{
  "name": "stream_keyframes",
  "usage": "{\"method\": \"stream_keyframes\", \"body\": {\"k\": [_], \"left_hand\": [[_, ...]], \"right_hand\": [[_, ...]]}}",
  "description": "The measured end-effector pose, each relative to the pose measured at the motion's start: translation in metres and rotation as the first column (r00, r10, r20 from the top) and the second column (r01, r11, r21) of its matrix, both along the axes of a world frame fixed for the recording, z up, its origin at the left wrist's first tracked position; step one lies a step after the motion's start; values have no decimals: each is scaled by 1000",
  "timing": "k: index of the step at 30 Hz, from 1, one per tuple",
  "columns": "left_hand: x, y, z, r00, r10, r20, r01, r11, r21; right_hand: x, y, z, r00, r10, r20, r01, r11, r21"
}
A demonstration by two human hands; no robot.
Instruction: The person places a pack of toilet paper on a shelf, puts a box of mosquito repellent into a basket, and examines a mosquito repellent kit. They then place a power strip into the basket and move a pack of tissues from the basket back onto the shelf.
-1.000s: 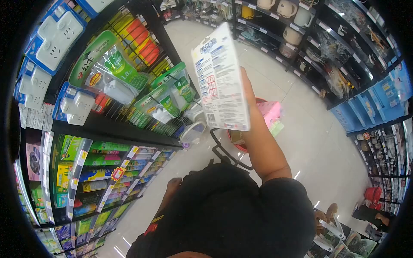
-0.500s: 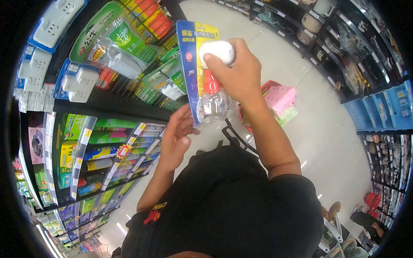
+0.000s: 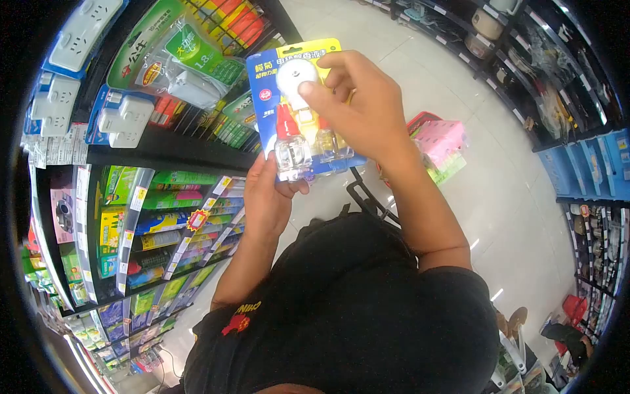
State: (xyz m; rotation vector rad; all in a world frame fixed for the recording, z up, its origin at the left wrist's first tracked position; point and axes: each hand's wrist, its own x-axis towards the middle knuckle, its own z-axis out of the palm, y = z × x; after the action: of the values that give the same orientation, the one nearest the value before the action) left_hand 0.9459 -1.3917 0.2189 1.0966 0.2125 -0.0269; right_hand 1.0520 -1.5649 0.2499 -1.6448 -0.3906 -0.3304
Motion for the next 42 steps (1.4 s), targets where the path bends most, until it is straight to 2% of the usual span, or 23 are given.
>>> {"method": "stream_keyframes", "body": {"k": [2, 5, 6, 12, 18, 21, 24, 30, 42], "left_hand": [[-1, 0, 1, 1000, -7, 2, 7, 999, -48], [-5, 2, -5, 1000, 5, 18, -4, 998, -63], [-6, 2, -5, 1000, 3, 26, -1, 998, -70], [-11, 2, -5, 999, -11, 41, 15, 995, -100], [-16, 1, -5, 998, -21, 52, 26, 995, -95], [-18, 2, -4, 998, -17, 53, 22, 995, -102], [-20, 2, -1, 999, 9, 35, -5, 995, -101], [-23, 12, -11, 996, -22, 81, 30, 995, -93], [-24, 21, -14, 998, 16, 67, -7, 993, -121]], "right_hand": [[-3, -5, 3, 999, 22, 32, -25, 994, 108], [-3, -13, -5, 998, -50, 27, 43, 974, 224], [-6, -18, -5, 999, -48, 18, 44, 982, 186], [-9, -30, -18, 996, -73, -58, 85, 968, 236], [-17, -33, -22, 974, 21, -225, 48, 953, 298], [-21, -32, -20, 976, 48, -212, 21, 950, 311], [-23, -25, -15, 979, 4, -206, 55, 960, 276], [-23, -21, -15, 965, 97, -244, -16, 949, 316], [-18, -10, -18, 966, 128, -227, -63, 960, 274]]}}
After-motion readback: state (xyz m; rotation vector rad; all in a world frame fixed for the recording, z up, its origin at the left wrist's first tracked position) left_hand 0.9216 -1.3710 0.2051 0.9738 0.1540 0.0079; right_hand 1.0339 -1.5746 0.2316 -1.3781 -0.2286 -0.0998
